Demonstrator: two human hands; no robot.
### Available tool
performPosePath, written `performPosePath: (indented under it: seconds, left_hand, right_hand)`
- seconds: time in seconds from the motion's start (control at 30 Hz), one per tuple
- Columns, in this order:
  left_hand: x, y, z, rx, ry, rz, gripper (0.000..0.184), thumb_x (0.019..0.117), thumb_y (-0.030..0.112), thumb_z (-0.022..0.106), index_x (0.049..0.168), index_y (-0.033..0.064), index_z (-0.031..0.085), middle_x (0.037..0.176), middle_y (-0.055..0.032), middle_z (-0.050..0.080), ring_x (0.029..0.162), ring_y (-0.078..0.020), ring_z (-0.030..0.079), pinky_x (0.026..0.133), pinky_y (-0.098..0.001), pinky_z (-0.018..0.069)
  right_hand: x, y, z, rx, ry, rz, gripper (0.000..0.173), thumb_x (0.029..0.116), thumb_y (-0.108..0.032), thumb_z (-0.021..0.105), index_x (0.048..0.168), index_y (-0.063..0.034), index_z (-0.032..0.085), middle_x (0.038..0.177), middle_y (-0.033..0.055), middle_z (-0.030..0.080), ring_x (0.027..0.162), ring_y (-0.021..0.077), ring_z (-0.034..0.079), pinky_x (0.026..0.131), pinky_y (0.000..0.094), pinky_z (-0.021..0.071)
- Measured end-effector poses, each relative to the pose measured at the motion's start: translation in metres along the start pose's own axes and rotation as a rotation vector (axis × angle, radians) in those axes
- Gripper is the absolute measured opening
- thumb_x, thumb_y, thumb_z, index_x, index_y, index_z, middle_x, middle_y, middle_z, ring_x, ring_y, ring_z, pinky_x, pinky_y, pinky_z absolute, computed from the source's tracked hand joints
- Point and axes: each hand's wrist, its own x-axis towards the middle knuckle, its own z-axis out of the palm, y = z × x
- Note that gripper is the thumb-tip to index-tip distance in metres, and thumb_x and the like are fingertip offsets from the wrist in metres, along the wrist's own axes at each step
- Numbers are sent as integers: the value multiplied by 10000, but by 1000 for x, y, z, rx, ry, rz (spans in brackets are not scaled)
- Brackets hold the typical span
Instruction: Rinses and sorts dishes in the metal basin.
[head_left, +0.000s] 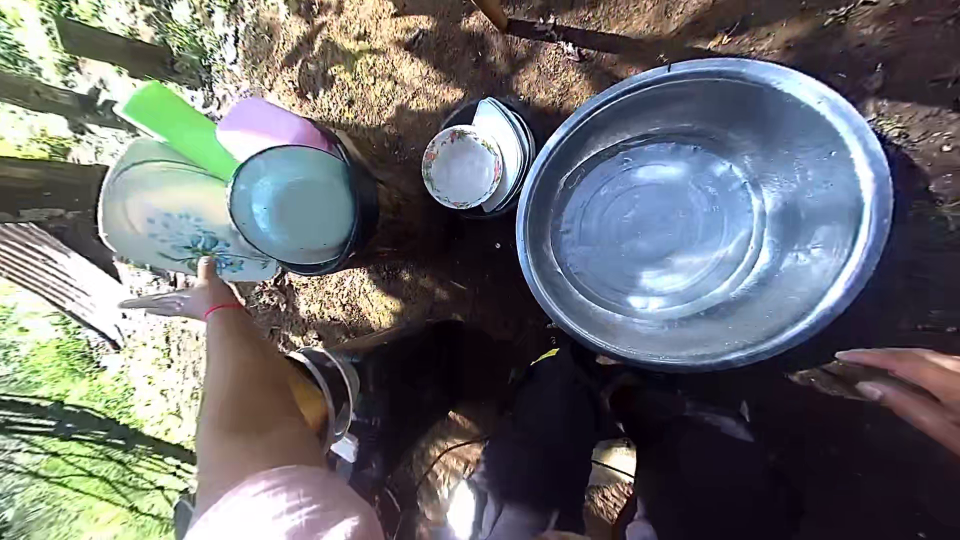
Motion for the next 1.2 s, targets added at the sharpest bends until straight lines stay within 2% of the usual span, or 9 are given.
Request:
performPosePath:
  seconds: [0.2,0.4,0.53,0.67,0.8,0.93,1.07,1.13,1.2]
  left_hand:
    - [-18,70,-67,-121,-162,104,1067,980,301,664,1581,-80,-132,1672,-323,-81,1588,-372,-13,1288,-426,38]
    - [59,83,-86,-157,-290,164,985,958,318,683,1602,-93,60,1645,-385,41,1552,-498,68,1265,-563,104]
    - [123,73,-65,-93,-386,116,1002,904,318,766,1600,-77,164,1632,-404,77,1524,-561,98,1232,-657,136]
    - [155,38,-37,-85,-598,114,934,934,359,737,1586,-73,226,1595,-370,266,1492,-511,275,1212,-635,241]
    - [159,35,-34,-142,-798,55,610,1026,182,552,1573,14,339,1428,-296,551,1322,-459,542,1100,-640,401]
    - [158,41,-39,-101,-853,10,557,1035,126,503,1566,22,369,1367,-309,589,1270,-474,579,1059,-654,422]
    - [159,40,-42,-100,-855,56,535,1017,115,536,1521,-23,423,1302,-306,626,1206,-459,622,1018,-632,461]
    - [163,37,-42,-93,-849,92,532,1001,95,541,1504,-42,434,1286,-298,635,1183,-445,638,998,-615,481]
    - [169,37,-42,-61,-882,81,542,1004,60,528,1521,-47,407,1318,-302,617,1194,-449,631,1005,-610,477]
  right_hand:
    - [50,-122,-55,-94,116,-310,366,1013,-220,542,1252,18,683,1189,265,699,1069,506,675,919,696,491]
    - [174,-297,-142,-182,182,-544,543,1021,-440,500,1326,-16,650,1367,207,631,1279,458,578,1055,667,429]
    - [273,-433,-177,-221,176,-647,567,957,-276,692,1433,-4,547,1481,235,517,1352,463,497,1093,650,396]
    - [372,-565,-164,-163,100,-694,664,944,-268,702,1503,-16,449,1525,250,447,1353,427,490,1072,594,436]
    - [471,-677,-132,-121,72,-654,829,912,-302,761,1565,-19,337,1599,272,338,1373,446,468,1054,577,455]
    - [573,-739,-99,28,31,-507,1004,886,-421,769,1606,-8,205,1642,271,240,1487,407,330,1179,531,352]
    - [642,-769,-72,68,-96,-372,1023,904,-429,746,1634,-64,128,1663,247,197,1505,388,295,1176,555,341]
    - [651,-779,-57,-14,-248,-337,821,962,-332,700,1604,-65,263,1555,282,392,1370,437,464,1055,617,439]
    - [650,-772,-43,-109,-299,-418,741,946,-264,741,1546,-37,369,1477,280,489,1307,425,539,1050,600,462]
